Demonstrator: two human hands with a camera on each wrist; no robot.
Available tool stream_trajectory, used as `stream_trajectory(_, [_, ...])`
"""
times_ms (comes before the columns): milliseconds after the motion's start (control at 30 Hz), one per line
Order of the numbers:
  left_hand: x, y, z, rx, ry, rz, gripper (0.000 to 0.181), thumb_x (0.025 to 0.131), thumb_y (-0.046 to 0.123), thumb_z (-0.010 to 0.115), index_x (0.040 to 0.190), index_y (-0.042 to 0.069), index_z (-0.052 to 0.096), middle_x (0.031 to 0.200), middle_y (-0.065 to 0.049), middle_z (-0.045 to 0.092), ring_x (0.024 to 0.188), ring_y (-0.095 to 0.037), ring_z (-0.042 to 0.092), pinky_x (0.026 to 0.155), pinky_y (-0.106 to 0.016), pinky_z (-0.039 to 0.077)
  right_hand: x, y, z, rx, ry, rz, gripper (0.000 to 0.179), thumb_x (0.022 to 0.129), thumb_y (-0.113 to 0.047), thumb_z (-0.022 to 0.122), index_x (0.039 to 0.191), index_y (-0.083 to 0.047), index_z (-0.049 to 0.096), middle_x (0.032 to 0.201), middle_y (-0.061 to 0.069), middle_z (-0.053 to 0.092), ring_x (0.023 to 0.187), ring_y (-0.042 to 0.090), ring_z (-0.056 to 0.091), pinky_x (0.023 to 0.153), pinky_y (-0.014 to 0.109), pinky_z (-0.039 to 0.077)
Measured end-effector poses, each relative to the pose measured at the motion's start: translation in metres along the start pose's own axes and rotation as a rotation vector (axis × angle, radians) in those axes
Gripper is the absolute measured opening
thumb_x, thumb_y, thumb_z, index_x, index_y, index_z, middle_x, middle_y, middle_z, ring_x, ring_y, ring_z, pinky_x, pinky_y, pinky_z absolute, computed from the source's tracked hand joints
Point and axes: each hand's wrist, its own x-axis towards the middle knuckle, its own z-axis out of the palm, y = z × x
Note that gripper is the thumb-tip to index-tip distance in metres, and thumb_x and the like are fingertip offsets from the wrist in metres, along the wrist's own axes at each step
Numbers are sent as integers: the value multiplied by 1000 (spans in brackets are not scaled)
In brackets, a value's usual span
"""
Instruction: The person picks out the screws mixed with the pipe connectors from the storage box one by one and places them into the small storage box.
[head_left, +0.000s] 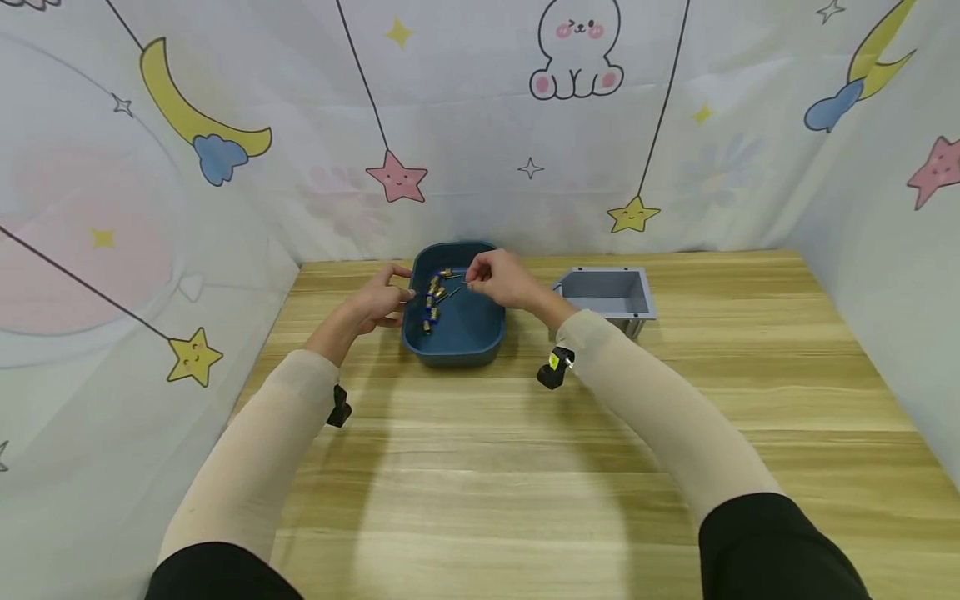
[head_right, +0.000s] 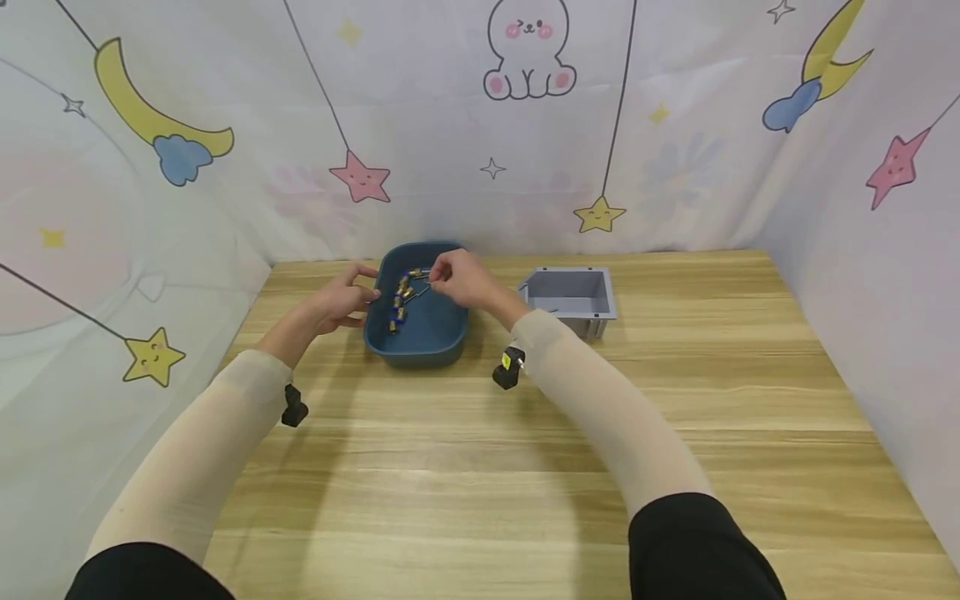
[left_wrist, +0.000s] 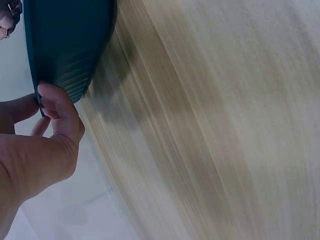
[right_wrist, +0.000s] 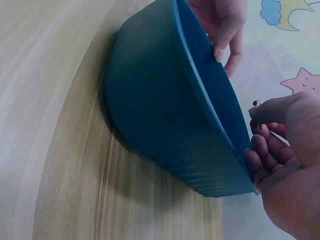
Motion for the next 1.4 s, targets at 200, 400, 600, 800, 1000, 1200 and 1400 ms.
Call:
stream_trajectory(200, [1,-1,0,-2,-1,4,47,106,16,45,149,21,27,142,-17,42,103,-32,49,74,-42,45,-3,4,0,3,-6,-23,7,96,-9,65,98,-2,68,96,8,65,85,20,60,77,31,50])
stream_trajectory(400, [1,0,0,10,-3,14,46,107,15,44,148,20,27,141,-16,42,97,-31,47,69,-37,45,-5,6,-5,-15,21,-42,5,95,-9,66,97,-6,68,94,7,66,84,20,60,76,31,50])
stream_trajectory(600, [0,2,0,13,-5,5,46,107,15,44,149,20,25,144,-17,41,98,-31,47,73,-40,46,-6,8,-10,-41,23,-36,3,95,-10,66,96,-7,67,94,6,65,84,19,59,77,31,49])
stream_trajectory(800, [2,0,-1,9,-14,-1,49,107,16,44,151,20,24,145,-19,39,93,-29,47,77,-45,46,-9,8,-15,-31,7,-41,5,96,-9,65,97,-5,68,95,8,65,84,21,59,77,32,49])
stream_trajectory(1000, [6,-2,-2,-4,-26,-3,50,107,16,42,152,20,22,148,-20,37,113,-36,47,81,-47,45,-13,10,-23,-20,8,-32,7,95,-7,65,99,-2,67,94,8,64,84,21,58,77,31,49])
stream_trajectory(1200, [-4,5,2,3,-22,6,47,107,14,43,150,18,24,145,-20,39,107,-35,48,78,-44,45,-19,15,-31,-18,8,-41,7,95,-7,65,99,-1,67,93,9,64,83,21,57,77,33,48])
stream_trajectory(1400, [-17,17,5,0,-48,-9,50,106,12,41,152,15,21,148,-23,35,108,-36,47,83,-48,43,-25,17,-39,-45,14,-56,5,95,-7,65,98,-2,67,91,8,64,82,21,57,75,32,47])
